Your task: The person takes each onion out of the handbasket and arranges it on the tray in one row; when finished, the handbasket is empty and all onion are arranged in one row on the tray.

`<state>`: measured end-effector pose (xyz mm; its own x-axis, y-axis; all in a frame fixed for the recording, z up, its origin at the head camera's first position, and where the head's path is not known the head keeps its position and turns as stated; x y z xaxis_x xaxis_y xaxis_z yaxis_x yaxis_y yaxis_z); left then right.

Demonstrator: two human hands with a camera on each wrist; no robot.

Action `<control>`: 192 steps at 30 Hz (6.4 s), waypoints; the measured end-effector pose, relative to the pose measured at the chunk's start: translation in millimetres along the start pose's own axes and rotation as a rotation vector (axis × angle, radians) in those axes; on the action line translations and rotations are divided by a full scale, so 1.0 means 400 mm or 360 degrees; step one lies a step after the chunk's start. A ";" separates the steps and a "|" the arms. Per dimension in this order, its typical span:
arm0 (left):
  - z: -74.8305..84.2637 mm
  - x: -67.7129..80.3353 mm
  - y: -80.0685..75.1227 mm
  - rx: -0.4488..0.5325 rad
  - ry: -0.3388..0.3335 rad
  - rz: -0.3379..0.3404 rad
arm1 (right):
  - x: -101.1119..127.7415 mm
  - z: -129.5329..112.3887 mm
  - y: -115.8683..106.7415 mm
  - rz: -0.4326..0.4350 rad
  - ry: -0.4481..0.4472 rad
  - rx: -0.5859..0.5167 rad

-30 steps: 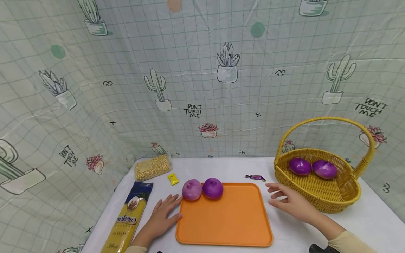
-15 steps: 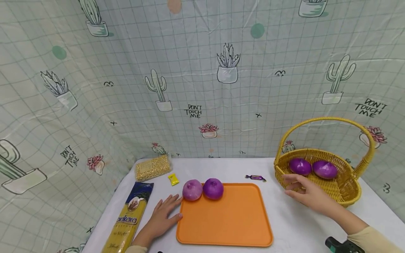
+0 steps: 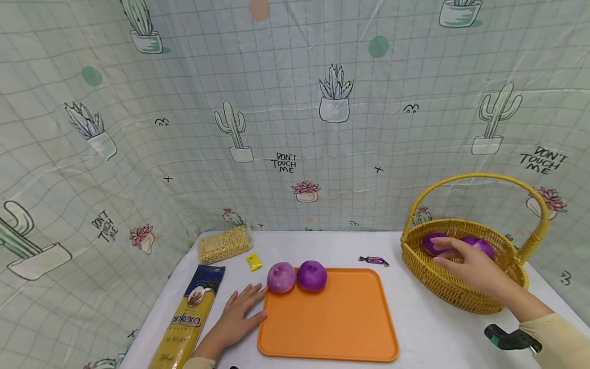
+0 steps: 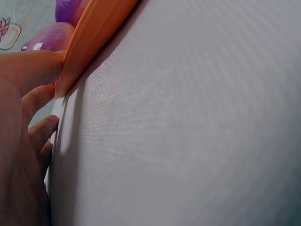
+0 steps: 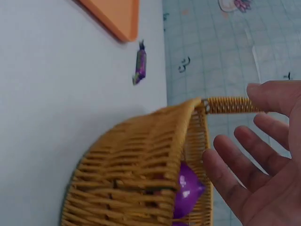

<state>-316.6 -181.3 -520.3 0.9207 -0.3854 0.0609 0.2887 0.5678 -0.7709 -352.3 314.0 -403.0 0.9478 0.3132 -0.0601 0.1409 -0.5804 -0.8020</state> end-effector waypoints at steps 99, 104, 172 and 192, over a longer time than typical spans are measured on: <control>-0.004 -0.003 -0.004 -0.0023 0.0022 0.0018 | -0.133 0.207 0.012 -0.0365 0.0204 -0.0033; -0.006 -0.002 -0.007 -0.0011 0.0025 0.0023 | -0.127 0.197 0.009 -0.0350 0.0180 -0.0062; 0.019 0.009 -0.013 0.0006 0.0071 0.0045 | -0.003 0.132 -0.027 -0.0075 0.0213 0.0072; 0.010 0.006 -0.008 0.0005 0.0035 0.0021 | 0.019 0.064 -0.009 -0.0073 0.0126 -0.0008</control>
<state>-314.5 -181.2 -515.3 0.9184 -0.3939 0.0368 0.2775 0.5752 -0.7695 -353.0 337.7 -415.6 0.9600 0.2790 0.0240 0.1859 -0.5709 -0.7997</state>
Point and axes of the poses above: each hand's wrist, its own x-axis away from the middle knuckle, its own y-axis out of the palm, z = x × y, the point moved 10 cm from there along -x, towards the middle knuckle, and after that the axes turned 7 degrees about -z, right-handed, at the moved point
